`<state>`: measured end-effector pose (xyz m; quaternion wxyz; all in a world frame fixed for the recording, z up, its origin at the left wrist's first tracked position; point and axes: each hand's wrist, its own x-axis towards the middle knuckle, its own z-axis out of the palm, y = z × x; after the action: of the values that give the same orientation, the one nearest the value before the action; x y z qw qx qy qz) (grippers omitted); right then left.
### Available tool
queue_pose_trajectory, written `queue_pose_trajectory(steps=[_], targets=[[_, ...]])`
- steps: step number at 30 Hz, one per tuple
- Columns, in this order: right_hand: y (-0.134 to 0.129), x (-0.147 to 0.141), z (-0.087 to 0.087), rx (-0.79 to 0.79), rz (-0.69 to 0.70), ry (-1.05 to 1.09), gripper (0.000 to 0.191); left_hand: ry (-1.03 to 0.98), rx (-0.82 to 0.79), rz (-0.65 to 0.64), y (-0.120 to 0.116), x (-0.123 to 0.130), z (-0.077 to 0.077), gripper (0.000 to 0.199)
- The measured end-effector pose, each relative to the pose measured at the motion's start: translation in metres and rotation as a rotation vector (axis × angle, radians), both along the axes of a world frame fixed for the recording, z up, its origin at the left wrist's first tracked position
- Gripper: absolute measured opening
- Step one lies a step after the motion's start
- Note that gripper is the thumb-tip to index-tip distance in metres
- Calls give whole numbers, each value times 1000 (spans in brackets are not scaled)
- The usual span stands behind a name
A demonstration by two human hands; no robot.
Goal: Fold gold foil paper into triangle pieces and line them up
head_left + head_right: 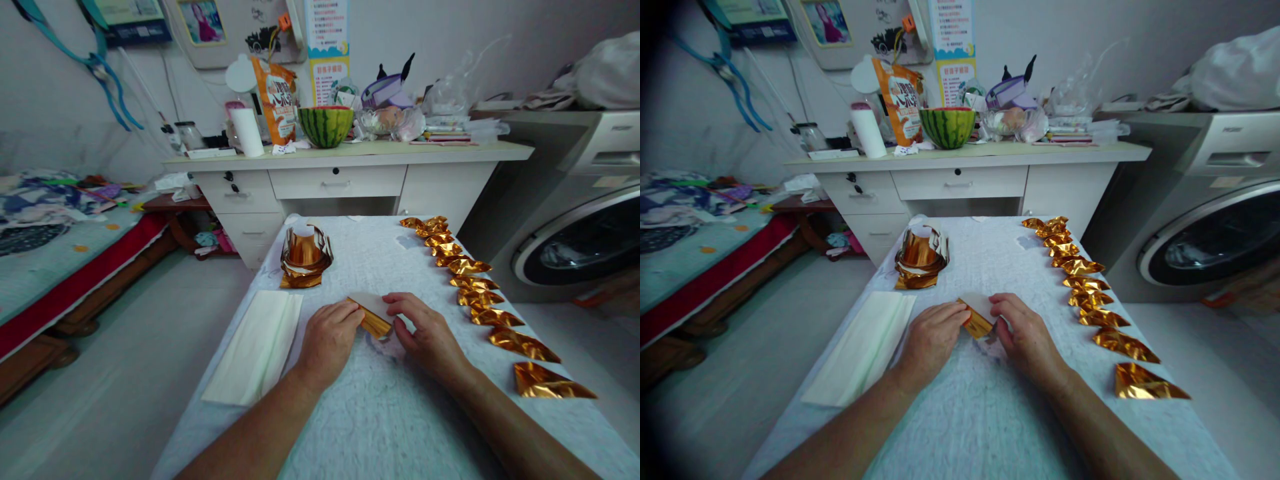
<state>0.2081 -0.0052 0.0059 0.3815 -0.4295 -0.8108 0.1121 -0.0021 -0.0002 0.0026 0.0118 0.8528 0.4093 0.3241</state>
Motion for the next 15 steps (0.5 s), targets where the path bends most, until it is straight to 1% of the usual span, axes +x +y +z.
queue_pose_trajectory(steps=[5, 8, 11, 15], targets=[[-2, 1, 3, -81, 42, -24, 33, 58, -118, -25, -4, 3, 2, 23], [-4, 1, 8, -182, 46, -51, 33, 117, -204, -54, -12, 1, 8, 22], [-4, 0, 11, -274, 40, -106, 33, 156, -248, -58, -19, -2, 16, 17], [-3, 0, 11, -231, 69, -178, 30, 153, -278, -78, -21, -3, 22, 10]])
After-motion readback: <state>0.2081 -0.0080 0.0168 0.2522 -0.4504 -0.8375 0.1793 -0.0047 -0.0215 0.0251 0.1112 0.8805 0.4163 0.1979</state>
